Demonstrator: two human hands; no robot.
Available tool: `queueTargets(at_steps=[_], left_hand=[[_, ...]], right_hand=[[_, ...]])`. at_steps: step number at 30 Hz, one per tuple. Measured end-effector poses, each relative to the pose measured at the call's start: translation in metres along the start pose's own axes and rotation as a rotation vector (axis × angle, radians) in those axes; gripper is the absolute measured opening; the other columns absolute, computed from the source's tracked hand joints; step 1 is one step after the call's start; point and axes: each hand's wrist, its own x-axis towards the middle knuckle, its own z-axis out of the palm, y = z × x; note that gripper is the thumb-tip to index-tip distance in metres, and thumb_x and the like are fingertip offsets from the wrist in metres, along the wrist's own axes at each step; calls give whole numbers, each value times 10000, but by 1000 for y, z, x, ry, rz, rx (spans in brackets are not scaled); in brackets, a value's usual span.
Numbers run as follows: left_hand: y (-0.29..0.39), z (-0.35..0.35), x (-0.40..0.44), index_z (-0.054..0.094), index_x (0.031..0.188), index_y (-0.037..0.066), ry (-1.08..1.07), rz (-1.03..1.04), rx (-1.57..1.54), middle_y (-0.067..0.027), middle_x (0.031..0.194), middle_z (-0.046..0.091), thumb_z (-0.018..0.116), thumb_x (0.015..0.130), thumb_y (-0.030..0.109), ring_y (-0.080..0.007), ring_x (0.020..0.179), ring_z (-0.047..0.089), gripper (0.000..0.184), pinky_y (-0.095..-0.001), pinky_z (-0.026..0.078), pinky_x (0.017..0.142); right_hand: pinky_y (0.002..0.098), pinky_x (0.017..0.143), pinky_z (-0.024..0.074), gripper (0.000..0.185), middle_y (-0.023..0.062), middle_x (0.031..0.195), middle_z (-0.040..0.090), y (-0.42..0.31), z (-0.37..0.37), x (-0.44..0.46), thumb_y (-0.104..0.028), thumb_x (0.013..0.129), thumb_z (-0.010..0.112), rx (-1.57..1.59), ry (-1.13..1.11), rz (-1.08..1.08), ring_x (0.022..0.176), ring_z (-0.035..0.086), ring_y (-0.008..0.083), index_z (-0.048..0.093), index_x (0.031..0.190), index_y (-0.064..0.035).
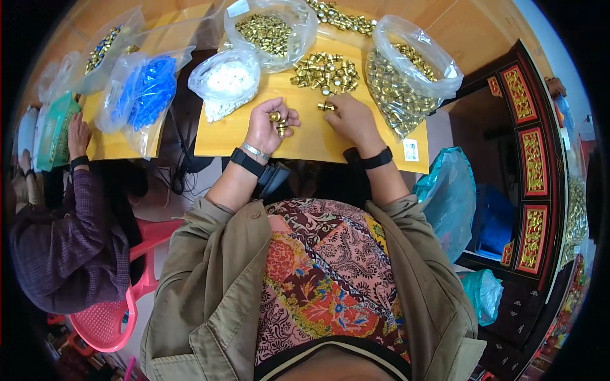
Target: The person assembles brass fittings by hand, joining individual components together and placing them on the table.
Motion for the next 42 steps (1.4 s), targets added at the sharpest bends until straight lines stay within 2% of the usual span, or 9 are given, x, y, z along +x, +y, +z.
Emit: queueTargets(at_steps=[1,10,16,19,22,25,28,37,42], left_hand=[[0,-1,0,510,658,85,-9,0,9,-115,761,587,492,877,304,-259,712,589,310,-294,425,518],[-3,11,-5,562,794,45,20,-3,115,-68,619,537,494,883,300,-243,604,566,279,-272,379,424],[-16,15,2,577,860,35,-10,-75,115,-51,609,540,482,901,288,-208,492,529,273,-257,347,360],[-16,14,3,567,815,49,17,-74,86,-34,606,536,492,896,284,-192,464,517,260,-263,349,345],[-15,14,1,578,839,42,-13,-74,63,-36,623,546,494,898,287,-182,465,523,266,-252,366,348],[-13,21,-2,587,876,29,-57,-85,77,-58,670,577,484,905,299,-179,476,537,290,-248,385,360],[-11,21,-2,586,902,18,-78,-111,94,-88,724,611,474,916,311,-187,483,549,314,-262,400,374],[-14,9,8,573,873,38,-72,-139,135,-61,678,577,485,910,311,-177,473,537,289,-252,386,361],[-14,11,7,562,859,48,-52,-138,138,-44,651,551,479,914,310,-171,461,516,280,-253,367,347]], right_hand=[[410,707,499,222,126,842,613,0,7,-2,-222,752,646,-15,75,-73,810,615,320,634,915,-72],[372,625,483,231,108,729,591,-25,10,0,-272,765,675,400,151,92,689,601,281,611,849,-66],[351,602,475,282,77,756,577,-45,18,-6,-315,751,706,298,216,-52,683,590,246,577,817,-73],[347,632,487,305,83,803,592,-47,15,-7,-319,743,712,402,153,-32,723,599,260,597,866,-65],[331,658,502,332,85,848,617,-43,28,-3,-287,756,708,520,255,-101,750,624,229,616,963,-45],[309,657,514,389,92,880,635,-41,36,-7,-235,768,705,928,-15,84,761,637,191,599,1077,-25],[275,622,511,382,80,861,634,-37,41,-6,-167,790,693,970,-74,69,737,625,133,577,1111,5],[225,637,504,351,32,854,606,-34,54,-9,-75,840,649,1364,-117,158,738,591,82,525,1146,43],[233,661,513,310,42,872,611,-39,53,-10,-81,850,641,1351,-74,163,752,596,89,529,1109,48]])
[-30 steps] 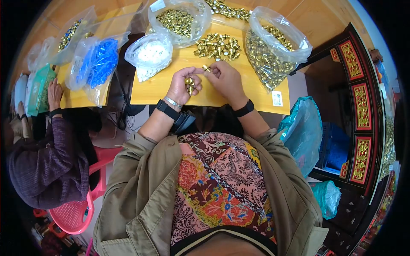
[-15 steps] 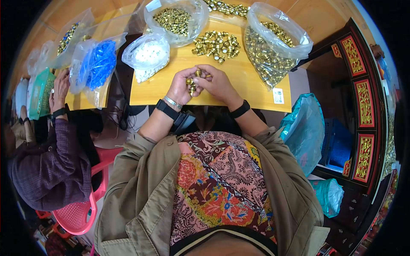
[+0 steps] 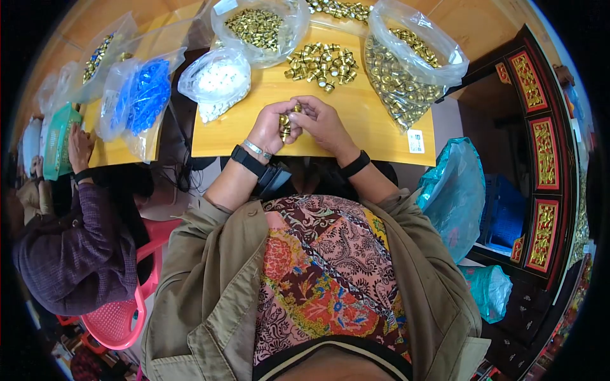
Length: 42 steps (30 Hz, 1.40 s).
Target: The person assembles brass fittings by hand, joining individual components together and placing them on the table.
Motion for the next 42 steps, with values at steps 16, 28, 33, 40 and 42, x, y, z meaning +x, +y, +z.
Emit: queueTargets(at_steps=[16,28,33,40,42], left_hand=[[0,9,-2,527,805,64,89,-20,46,-33,573,491,449,927,277,-168,414,468,257,-250,331,319],[9,4,-3,495,708,81,-82,-129,18,-55,543,450,455,905,368,-164,432,419,350,-250,302,346],[7,2,1,497,705,84,-39,-117,-27,-62,569,467,445,907,382,-156,452,420,364,-246,289,355],[8,4,-3,462,676,86,-95,-153,-3,-43,566,407,438,905,417,-152,445,386,403,-251,284,353],[7,5,-3,451,668,86,-72,-134,7,-36,559,385,433,905,429,-153,441,371,417,-254,281,351]], right_hand=[[248,618,526,254,81,856,625,5,-3,2,-70,853,625,-72,24,-20,710,623,117,512,1046,52],[267,768,503,277,81,980,627,4,-21,6,-98,880,605,205,60,111,866,611,122,554,1121,29],[255,750,500,280,79,974,641,8,-23,8,-89,876,599,169,81,136,829,622,130,576,1124,39],[247,727,499,239,69,923,661,8,-26,8,-88,872,599,45,-26,134,805,628,128,609,1077,35],[242,723,499,229,63,905,661,5,-26,7,-92,876,596,37,-24,150,797,624,123,613,1070,28]])
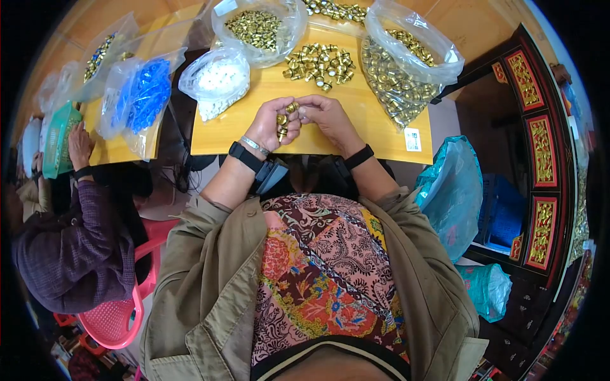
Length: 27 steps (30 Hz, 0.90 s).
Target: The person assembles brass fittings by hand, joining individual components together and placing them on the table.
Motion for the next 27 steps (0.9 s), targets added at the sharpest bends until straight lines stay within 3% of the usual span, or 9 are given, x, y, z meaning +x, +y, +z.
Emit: queueTargets(at_steps=[7,16,22,26,27], left_hand=[[1,-3,0,422,653,96,9,-35,-26,-38,553,387,412,911,433,-161,435,372,424,-257,283,350],[2,5,0,431,637,109,31,-26,46,-34,525,408,388,912,436,-164,415,398,429,-263,277,333],[2,5,-5,437,625,114,24,-38,62,-39,514,424,408,900,423,-177,413,440,415,-270,273,332],[0,-3,-3,438,642,102,67,-32,-49,-49,549,441,418,889,396,-185,443,428,384,-278,304,375],[0,-10,-2,465,675,82,-12,-45,-104,-56,570,453,420,882,382,-189,454,422,368,-283,311,386]], right_hand=[[241,718,503,215,57,931,650,-3,-3,0,-94,890,583,-26,70,66,788,607,113,611,1075,12],[248,709,505,314,49,952,641,-12,-2,0,-54,878,589,-30,-85,75,814,600,112,567,1188,-11],[251,656,508,239,38,907,639,-21,-5,5,-50,869,601,-98,-118,189,748,603,113,584,1102,-1],[268,629,504,190,98,834,671,-36,-13,23,-33,819,595,-452,-186,178,709,633,155,634,1004,-13],[285,634,506,202,117,831,674,-50,-8,31,-38,806,591,-635,-134,45,715,641,178,645,1000,-23]])
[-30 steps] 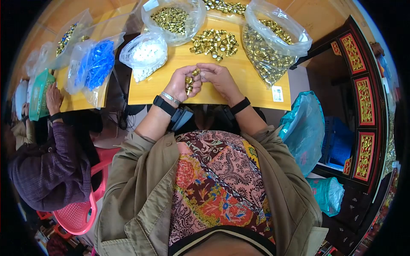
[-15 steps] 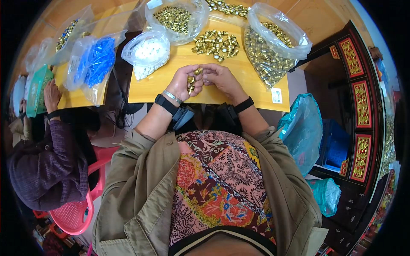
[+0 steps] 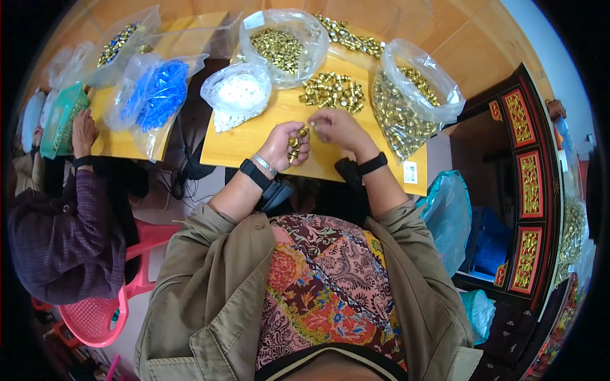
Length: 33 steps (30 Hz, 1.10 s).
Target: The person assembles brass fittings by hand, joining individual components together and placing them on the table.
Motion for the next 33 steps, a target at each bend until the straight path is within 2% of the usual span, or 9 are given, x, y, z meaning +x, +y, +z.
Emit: queueTargets(at_steps=[2,4,6,7,10,13,16,19,33], left_hand=[[-1,4,-2,504,715,63,49,12,27,-56,574,457,426,875,373,-186,452,422,358,-283,313,385],[-2,5,-2,538,760,46,69,20,58,-59,585,471,432,869,361,-184,454,426,350,-282,315,384],[-1,3,-2,567,811,30,65,30,93,-65,601,494,437,862,344,-182,458,434,344,-281,316,384],[0,6,-4,572,820,29,95,45,103,-70,609,506,440,859,339,-183,460,441,339,-280,318,383],[-1,9,-8,584,838,32,148,74,108,-83,638,542,443,851,329,-188,470,464,329,-275,325,381],[-3,5,-4,587,832,52,139,75,92,-90,661,571,433,855,349,-193,484,491,335,-263,339,381],[-2,7,-4,594,824,87,125,106,86,-72,646,585,397,881,433,-201,487,513,403,-245,356,381],[-4,8,-7,596,821,96,79,142,79,-60,624,579,386,887,467,-204,475,509,431,-255,348,378],[-1,5,-7,588,849,35,90,73,115,-98,683,578,436,878,376,-211,543,522,375,-284,352,409]], right_hand=[[319,646,511,227,155,826,680,-41,-15,18,-48,779,583,-370,188,-190,728,657,224,666,991,-43],[237,576,471,295,46,800,638,-65,-28,47,-46,831,574,-281,357,-331,627,581,97,632,1119,-20],[331,701,516,275,154,834,679,-88,-40,75,-77,768,574,-272,516,-453,761,663,260,668,1026,-58],[298,669,509,276,116,826,668,-93,-40,82,-68,785,584,-255,534,-504,724,639,205,660,1050,-44],[228,629,502,276,38,822,649,-115,-27,85,-57,811,630,-141,496,-544,683,600,90,647,1082,-9],[322,715,515,207,136,863,675,-126,8,88,-95,758,629,-21,373,-578,754,655,261,678,946,-22],[331,721,511,187,135,875,673,-135,38,93,-112,775,634,-167,350,-669,758,652,263,682,936,-31],[262,700,493,216,88,894,681,-134,48,96,-105,817,636,-276,305,-718,776,628,142,659,1004,0],[300,689,500,193,121,827,681,-4,-49,20,-170,785,649,-288,493,-59,733,649,211,686,927,-45]])
